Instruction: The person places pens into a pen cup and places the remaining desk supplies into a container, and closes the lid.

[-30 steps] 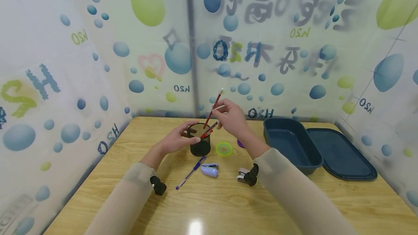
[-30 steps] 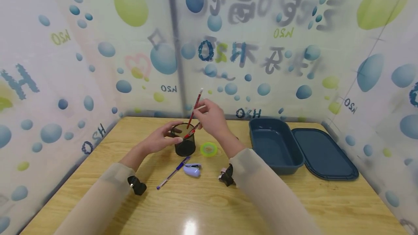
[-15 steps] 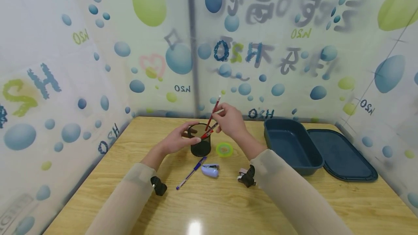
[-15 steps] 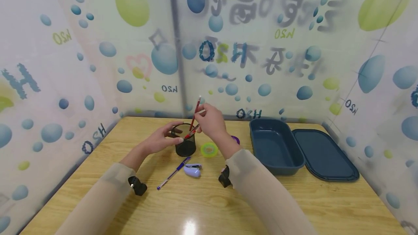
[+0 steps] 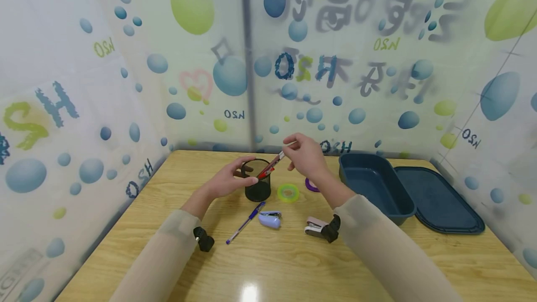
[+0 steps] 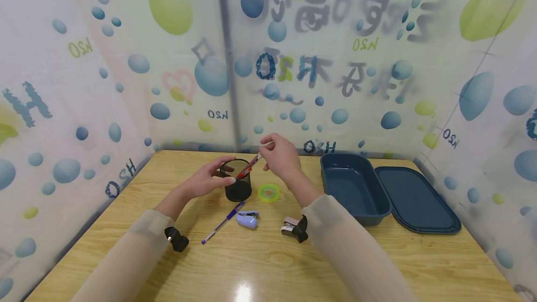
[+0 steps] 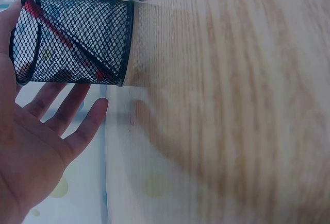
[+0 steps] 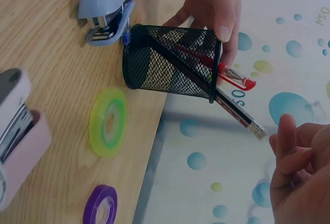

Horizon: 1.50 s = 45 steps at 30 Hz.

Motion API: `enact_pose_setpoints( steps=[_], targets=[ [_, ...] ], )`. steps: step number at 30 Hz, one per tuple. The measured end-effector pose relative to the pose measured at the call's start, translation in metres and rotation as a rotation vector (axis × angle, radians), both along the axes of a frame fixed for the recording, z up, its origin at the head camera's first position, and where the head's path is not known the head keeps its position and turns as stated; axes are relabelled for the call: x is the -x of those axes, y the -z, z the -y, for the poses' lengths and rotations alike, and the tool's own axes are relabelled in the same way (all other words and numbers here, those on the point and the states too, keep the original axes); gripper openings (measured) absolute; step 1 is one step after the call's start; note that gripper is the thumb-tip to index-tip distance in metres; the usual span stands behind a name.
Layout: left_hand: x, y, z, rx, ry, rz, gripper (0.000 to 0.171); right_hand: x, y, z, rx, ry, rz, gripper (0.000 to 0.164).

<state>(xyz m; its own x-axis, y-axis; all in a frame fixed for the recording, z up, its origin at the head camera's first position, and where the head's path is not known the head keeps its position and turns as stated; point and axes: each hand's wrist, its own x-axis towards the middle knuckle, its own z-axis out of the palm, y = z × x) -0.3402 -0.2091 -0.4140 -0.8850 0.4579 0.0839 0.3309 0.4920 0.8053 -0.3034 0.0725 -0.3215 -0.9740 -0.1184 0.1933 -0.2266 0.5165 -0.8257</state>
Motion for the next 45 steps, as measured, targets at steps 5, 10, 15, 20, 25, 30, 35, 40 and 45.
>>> enact_pose_setpoints(
  steps=[5, 10, 15, 20, 25, 30, 35, 40, 45],
  targets=[
    [-0.001, 0.001, 0.001, 0.013, -0.009, -0.001, 0.08, -0.007, 0.001, -0.013, -0.002, -0.006, -0.014, 0.026],
    [-0.001, 0.002, 0.003, 0.019, -0.017, -0.001, 0.079, -0.015, 0.002, -0.022, -0.012, -0.015, -0.02, 0.027],
    [-0.002, 0.002, 0.003, 0.021, -0.02, 0.004, 0.078, -0.026, 0.002, -0.029, -0.011, -0.04, -0.032, 0.026],
    [-0.003, 0.001, 0.003, 0.03, -0.023, 0.004, 0.08, -0.036, 0.004, -0.033, -0.022, -0.05, -0.03, 0.023],
    [-0.002, 0.001, 0.004, 0.034, -0.025, 0.006, 0.081, -0.042, 0.012, -0.032, -0.046, -0.104, -0.006, 0.023],
    [-0.001, 0.001, 0.005, 0.03, -0.026, 0.014, 0.08, -0.039, 0.022, -0.029, -0.142, -0.28, 0.033, 0.016],
    [-0.001, 0.0, 0.004, 0.029, -0.033, 0.025, 0.078, -0.028, 0.031, -0.026, -0.233, -0.457, 0.101, 0.011],
    [-0.002, -0.001, 0.002, 0.031, -0.032, 0.025, 0.081, -0.01, 0.047, -0.02, -0.248, -0.562, 0.155, 0.018],
    [-0.001, -0.001, 0.0, 0.031, -0.033, 0.023, 0.081, 0.004, 0.056, -0.012, -0.306, -0.644, 0.18, 0.022]
  ],
)
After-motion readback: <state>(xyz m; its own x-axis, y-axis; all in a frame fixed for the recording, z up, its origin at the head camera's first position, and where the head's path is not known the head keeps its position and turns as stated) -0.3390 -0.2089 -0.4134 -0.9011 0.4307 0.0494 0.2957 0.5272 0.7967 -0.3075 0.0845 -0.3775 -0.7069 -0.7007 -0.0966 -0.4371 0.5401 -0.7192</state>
